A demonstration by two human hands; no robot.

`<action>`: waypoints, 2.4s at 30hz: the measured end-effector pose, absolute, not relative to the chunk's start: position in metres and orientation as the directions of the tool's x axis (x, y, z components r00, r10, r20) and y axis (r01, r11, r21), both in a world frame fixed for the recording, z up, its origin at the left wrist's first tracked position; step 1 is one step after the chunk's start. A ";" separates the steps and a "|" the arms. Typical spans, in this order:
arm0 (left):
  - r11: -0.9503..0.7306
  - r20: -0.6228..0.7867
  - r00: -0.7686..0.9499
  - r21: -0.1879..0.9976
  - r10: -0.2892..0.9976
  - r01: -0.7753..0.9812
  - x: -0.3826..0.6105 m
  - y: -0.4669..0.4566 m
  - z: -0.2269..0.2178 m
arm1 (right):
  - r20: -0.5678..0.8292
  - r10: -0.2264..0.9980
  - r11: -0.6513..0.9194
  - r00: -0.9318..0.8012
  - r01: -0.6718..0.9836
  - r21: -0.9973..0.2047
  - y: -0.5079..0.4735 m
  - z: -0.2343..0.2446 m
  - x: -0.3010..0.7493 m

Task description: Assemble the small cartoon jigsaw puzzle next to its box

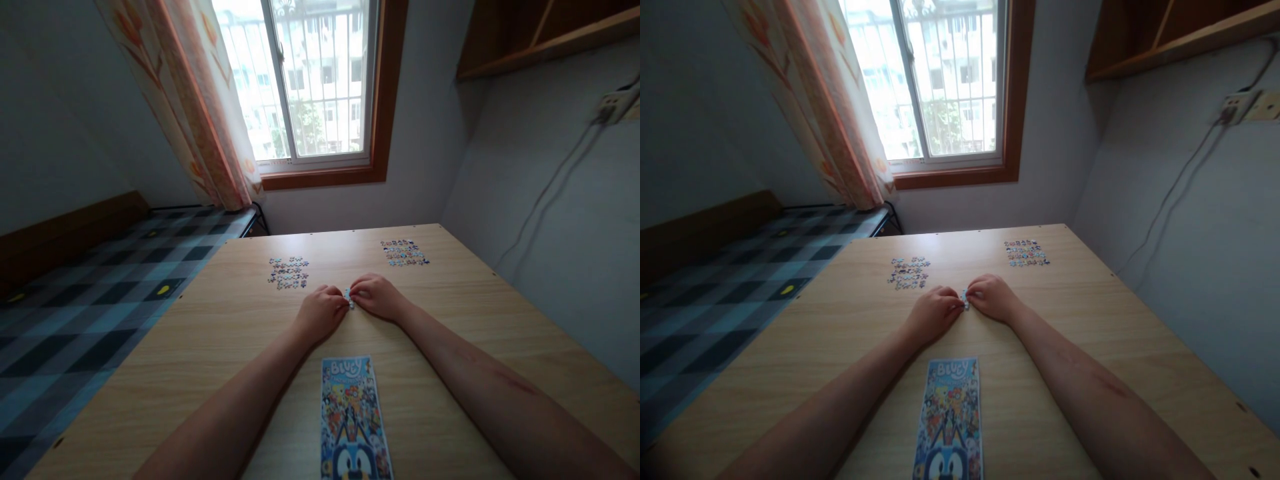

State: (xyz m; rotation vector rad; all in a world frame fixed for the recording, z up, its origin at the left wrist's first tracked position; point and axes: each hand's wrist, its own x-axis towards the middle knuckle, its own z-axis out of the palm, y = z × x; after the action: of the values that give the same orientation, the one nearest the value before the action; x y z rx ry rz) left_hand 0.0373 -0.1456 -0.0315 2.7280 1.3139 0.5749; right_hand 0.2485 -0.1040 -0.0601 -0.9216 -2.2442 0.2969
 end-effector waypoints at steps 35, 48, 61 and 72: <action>-0.679 0.262 0.637 0.113 0.725 0.725 0.036 -0.147 -0.032 | 0.542 0.738 0.674 -0.402 0.482 -0.560 -0.104 -0.056 0.255; -0.671 0.323 0.609 0.127 0.724 0.730 0.033 -0.149 -0.033 | 0.500 0.766 0.626 -0.403 0.644 -0.440 -0.109 -0.057 0.254; -0.687 0.326 0.627 0.110 0.707 0.718 0.029 -0.149 -0.032 | 0.477 0.753 0.646 -0.453 0.645 -0.407 -0.107 -0.062 0.251; -0.619 0.424 0.505 0.188 0.752 0.763 0.017 -0.147 -0.031 | 0.489 0.774 0.618 -0.403 0.651 -0.441 -0.106 -0.065 0.251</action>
State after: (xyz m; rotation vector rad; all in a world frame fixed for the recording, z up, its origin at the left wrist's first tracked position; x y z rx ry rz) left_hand 0.0175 -0.1473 -0.0313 2.7459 1.3820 0.7547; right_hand 0.2506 -0.1064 -0.0651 -1.1137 -2.1670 0.2351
